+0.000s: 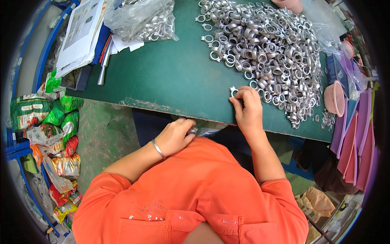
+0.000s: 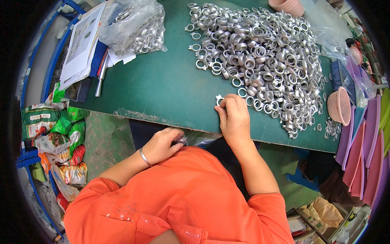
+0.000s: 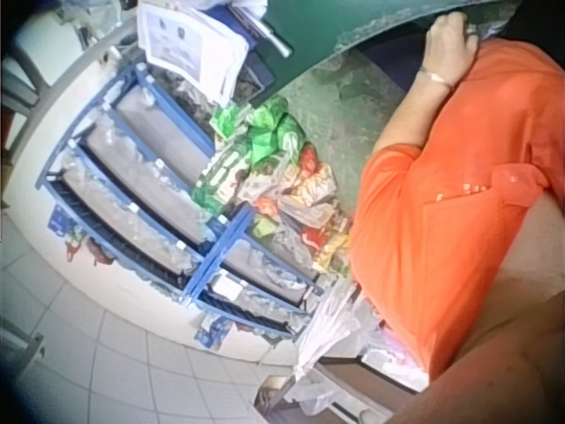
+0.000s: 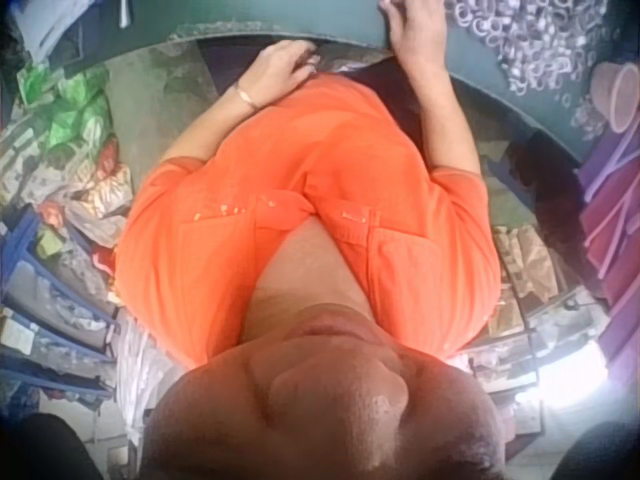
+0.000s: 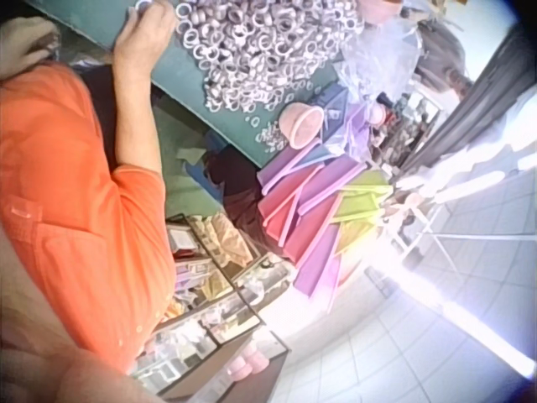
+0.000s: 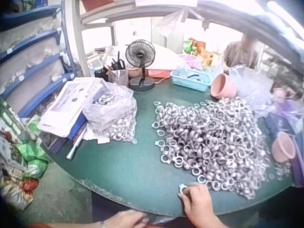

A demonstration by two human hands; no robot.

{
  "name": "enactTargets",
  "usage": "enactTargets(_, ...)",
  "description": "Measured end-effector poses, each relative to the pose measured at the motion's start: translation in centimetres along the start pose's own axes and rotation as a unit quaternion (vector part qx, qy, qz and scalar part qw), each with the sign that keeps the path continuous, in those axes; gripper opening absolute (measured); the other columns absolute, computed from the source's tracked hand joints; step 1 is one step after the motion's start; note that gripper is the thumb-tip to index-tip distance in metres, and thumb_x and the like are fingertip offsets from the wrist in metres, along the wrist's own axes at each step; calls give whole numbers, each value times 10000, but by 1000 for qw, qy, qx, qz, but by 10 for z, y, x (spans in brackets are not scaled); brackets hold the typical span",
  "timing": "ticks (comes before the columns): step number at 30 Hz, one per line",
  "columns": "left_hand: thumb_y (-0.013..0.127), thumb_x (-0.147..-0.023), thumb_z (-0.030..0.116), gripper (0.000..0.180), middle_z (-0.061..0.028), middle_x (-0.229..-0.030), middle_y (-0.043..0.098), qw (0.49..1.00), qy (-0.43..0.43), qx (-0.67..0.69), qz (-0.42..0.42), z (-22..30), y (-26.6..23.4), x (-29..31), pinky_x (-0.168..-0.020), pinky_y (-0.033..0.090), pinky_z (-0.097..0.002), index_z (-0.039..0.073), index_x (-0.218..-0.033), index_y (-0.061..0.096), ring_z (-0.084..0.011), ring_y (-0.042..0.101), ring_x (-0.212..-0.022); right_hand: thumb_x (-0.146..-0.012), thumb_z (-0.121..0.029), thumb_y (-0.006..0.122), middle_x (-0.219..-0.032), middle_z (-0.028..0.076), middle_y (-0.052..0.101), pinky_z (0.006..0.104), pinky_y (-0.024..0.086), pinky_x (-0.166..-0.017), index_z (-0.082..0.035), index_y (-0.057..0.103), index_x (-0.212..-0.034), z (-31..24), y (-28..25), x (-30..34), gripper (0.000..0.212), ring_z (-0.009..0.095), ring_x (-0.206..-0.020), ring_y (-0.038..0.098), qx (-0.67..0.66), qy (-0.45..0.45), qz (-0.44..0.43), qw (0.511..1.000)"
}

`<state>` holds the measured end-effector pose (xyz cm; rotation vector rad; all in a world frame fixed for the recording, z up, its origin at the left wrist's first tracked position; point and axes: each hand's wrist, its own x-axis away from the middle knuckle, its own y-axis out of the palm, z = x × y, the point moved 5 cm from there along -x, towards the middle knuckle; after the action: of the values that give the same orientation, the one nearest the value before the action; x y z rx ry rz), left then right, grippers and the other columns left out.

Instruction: The person picks up and joins two different grey plastic parts by hand, repeating this action many times with parts from a large pile on a green tabletop.

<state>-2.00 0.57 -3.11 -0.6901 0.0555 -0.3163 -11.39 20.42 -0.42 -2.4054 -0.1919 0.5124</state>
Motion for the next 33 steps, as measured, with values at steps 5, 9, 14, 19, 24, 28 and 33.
enactTargets(5, 677, -796, 71, 158, -134, -808, 650, 997, 2, 70, -19, 10, -6, -9, -629, 528, -324, -5, -926, 632, -242, 650, -708, -794, 103, 629, -1138, 120, 575, 268, 482, -842, -41, 488, -957, -4, 10, 11, 259, 134, -959, 574, -556, 157, -80, 812)
enactTargets(9, 702, -808, 55, 89, -65, -732, 654, 985, -22, 170, -33, 35, -22, -19, -596, 529, -275, -10, -833, 646, -129, 653, -684, -803, 137, 591, -1152, 149, 560, 323, 470, -912, -42, 463, -997, -11, 9, 18, 293, 181, -1028, 573, -608, 145, -96, 775)
enactTargets(14, 698, -829, 37, 272, -2, -829, 620, 822, -80, 562, 45, 34, -15, -29, -639, 469, -185, 18, -1033, 518, -61, 586, -714, -759, 94, 659, -1089, 147, 603, 348, 466, -903, -36, 504, -953, -45, 13, 28, 280, 247, -1044, 582, -409, -6, -128, 903)
enactTargets(19, 729, -797, 121, 182, 27, -680, 566, 947, -100, 296, -78, 14, -12, -15, -520, 410, -190, 50, -828, 564, -20, 504, -585, -710, 21, 711, -1033, 128, 624, 388, 469, -843, -27, 572, -928, -61, -4, 18, 264, 326, -971, 584, -153, -155, -109, 970)
enactTargets(24, 683, -796, 133, 157, -147, -756, 652, 996, -41, 54, -58, -30, 16, -3, -614, 514, -344, -1, -855, 627, -282, 642, -668, -725, 53, 657, -990, 146, 613, 387, 477, -771, -15, 578, -888, -30, -12, 16, 193, 333, -882, 583, -22, -115, -9, 993)
enactTargets(28, 680, -770, 211, 528, -251, -1254, 509, 986, -103, -37, -129, -93, 55, -4, -992, 389, -446, 28, -1240, 524, -417, 473, -1163, -734, 30, 656, -988, 136, 613, 387, 468, -760, -21, 581, -889, -34, -6, 22, 180, 322, -883, 584, -16, -142, -19, 990)
enactTargets(33, 627, -814, 251, 480, -222, -1285, 511, 968, -62, -148, -192, -115, 100, -27, -1007, 373, -456, 69, -1249, 538, -385, 477, -1195, -739, 28, 673, -975, 138, 621, 392, 475, -760, -13, 590, -890, -37, -6, 26, 177, 318, -872, 592, 12, -162, -30, 986)
